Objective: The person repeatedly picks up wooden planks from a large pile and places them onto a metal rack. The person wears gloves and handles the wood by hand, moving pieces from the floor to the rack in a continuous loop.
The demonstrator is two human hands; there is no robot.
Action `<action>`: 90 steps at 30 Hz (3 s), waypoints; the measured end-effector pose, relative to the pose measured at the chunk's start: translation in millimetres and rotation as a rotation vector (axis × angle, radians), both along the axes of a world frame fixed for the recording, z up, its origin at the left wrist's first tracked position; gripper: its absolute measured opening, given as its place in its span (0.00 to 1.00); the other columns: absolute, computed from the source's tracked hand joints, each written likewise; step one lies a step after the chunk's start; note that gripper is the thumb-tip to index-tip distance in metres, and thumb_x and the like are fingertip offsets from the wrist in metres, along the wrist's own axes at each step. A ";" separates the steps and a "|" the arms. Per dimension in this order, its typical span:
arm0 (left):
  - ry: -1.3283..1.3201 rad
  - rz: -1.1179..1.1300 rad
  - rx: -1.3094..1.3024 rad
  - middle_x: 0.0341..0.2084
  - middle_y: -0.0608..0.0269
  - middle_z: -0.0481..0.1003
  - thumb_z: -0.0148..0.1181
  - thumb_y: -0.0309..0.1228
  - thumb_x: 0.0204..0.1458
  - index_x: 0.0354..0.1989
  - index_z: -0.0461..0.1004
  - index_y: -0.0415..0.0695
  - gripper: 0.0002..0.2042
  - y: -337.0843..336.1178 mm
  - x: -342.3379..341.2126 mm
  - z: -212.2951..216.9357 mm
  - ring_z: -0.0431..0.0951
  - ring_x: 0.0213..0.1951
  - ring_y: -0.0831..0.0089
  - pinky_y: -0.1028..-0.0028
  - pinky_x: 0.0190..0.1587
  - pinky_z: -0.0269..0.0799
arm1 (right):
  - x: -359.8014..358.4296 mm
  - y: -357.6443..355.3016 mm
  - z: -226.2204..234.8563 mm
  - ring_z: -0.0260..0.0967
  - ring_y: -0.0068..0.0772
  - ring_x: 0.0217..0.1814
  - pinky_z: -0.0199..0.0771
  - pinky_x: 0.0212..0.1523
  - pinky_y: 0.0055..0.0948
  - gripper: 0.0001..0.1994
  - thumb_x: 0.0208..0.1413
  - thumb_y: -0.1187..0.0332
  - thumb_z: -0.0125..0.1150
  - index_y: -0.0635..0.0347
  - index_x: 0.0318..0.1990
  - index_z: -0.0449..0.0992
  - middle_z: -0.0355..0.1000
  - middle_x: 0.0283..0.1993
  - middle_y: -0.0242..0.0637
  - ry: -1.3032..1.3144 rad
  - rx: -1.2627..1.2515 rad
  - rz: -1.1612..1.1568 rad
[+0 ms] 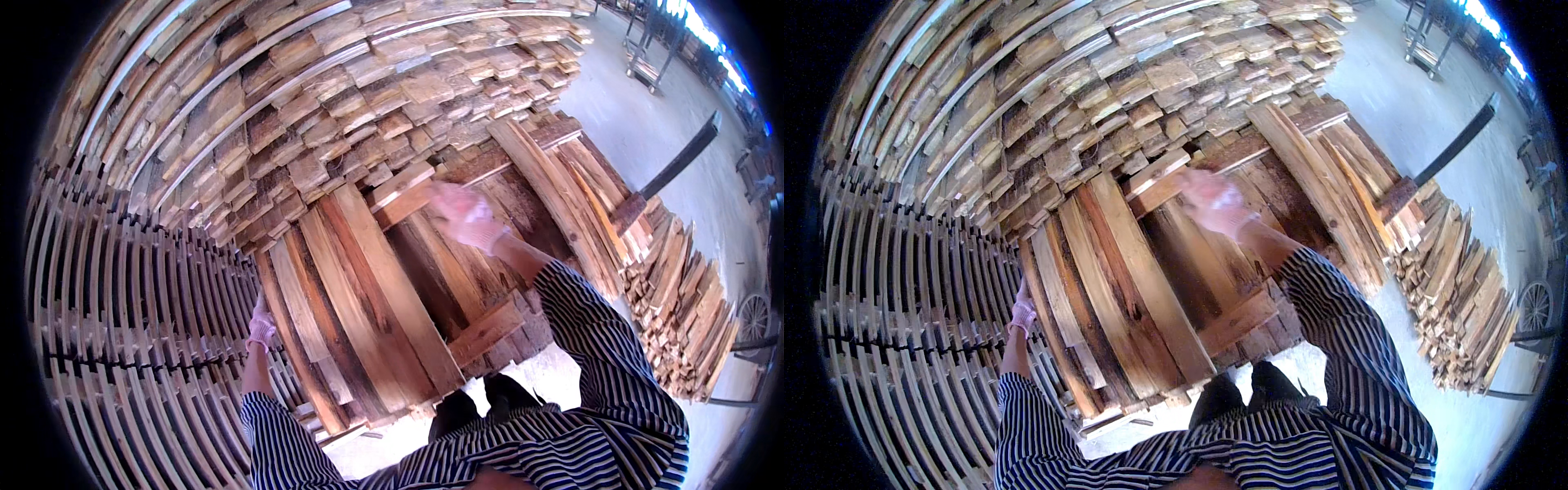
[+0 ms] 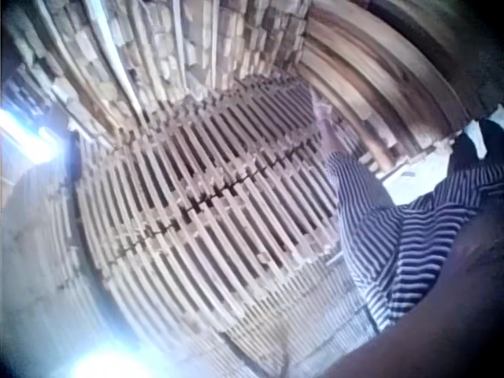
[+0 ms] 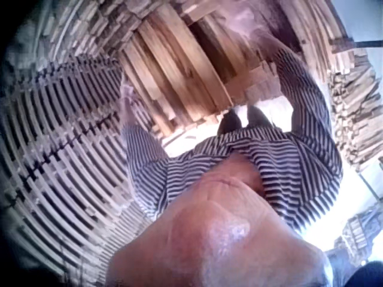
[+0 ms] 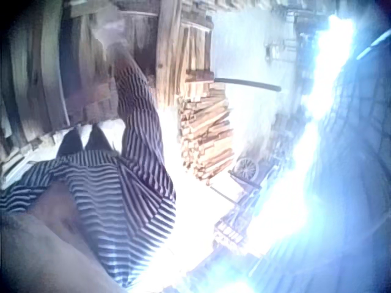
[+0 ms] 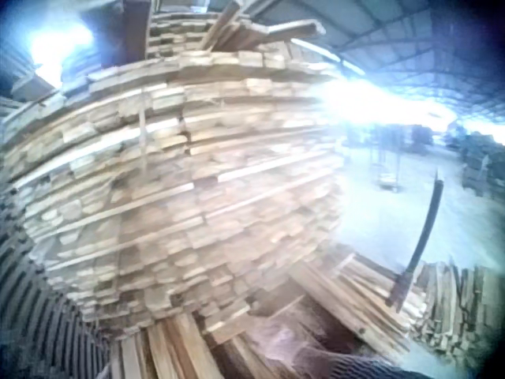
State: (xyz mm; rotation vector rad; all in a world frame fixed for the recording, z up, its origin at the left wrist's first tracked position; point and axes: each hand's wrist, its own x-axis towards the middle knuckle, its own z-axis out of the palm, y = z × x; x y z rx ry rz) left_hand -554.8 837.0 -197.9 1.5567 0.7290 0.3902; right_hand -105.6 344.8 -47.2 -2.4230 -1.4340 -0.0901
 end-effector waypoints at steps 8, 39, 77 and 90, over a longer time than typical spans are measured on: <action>0.171 -0.005 -0.499 0.57 0.60 0.78 0.46 0.44 0.72 0.66 0.71 0.48 0.21 25.6 88.4 -39.8 0.78 0.59 0.65 0.57 0.56 0.80 | 41.0 111.5 -16.6 0.65 0.41 0.71 0.66 0.69 0.44 0.46 0.46 0.46 0.76 0.59 0.71 0.64 0.68 0.68 0.43 -0.144 -0.531 0.229; 0.304 0.328 -0.668 0.50 0.61 0.82 0.53 0.49 0.67 0.58 0.76 0.48 0.21 76.1 40.8 -22.5 0.83 0.48 0.58 0.50 0.56 0.78 | 7.6 178.7 -19.7 0.67 0.45 0.67 0.70 0.61 0.46 0.47 0.33 0.59 0.83 0.67 0.64 0.68 0.69 0.64 0.45 -0.076 -0.677 0.138; 0.405 -0.219 1.089 0.69 0.42 0.61 0.64 0.65 0.51 0.72 0.59 0.37 0.50 -341.2 176.5 156.6 0.58 0.71 0.44 0.46 0.71 0.48 | 58.7 -209.9 17.3 0.69 0.48 0.66 0.73 0.61 0.49 0.35 0.61 0.45 0.59 0.54 0.70 0.64 0.71 0.63 0.47 -0.297 -0.095 -0.650; 0.708 -0.281 0.996 0.77 0.44 0.48 0.56 0.76 0.47 0.78 0.50 0.46 0.58 -349.9 182.1 157.2 0.43 0.79 0.48 0.39 0.73 0.32 | 141.3 -260.0 22.9 0.77 0.59 0.54 0.77 0.53 0.54 0.18 0.63 0.63 0.51 0.61 0.56 0.75 0.78 0.49 0.59 0.182 -0.157 -0.603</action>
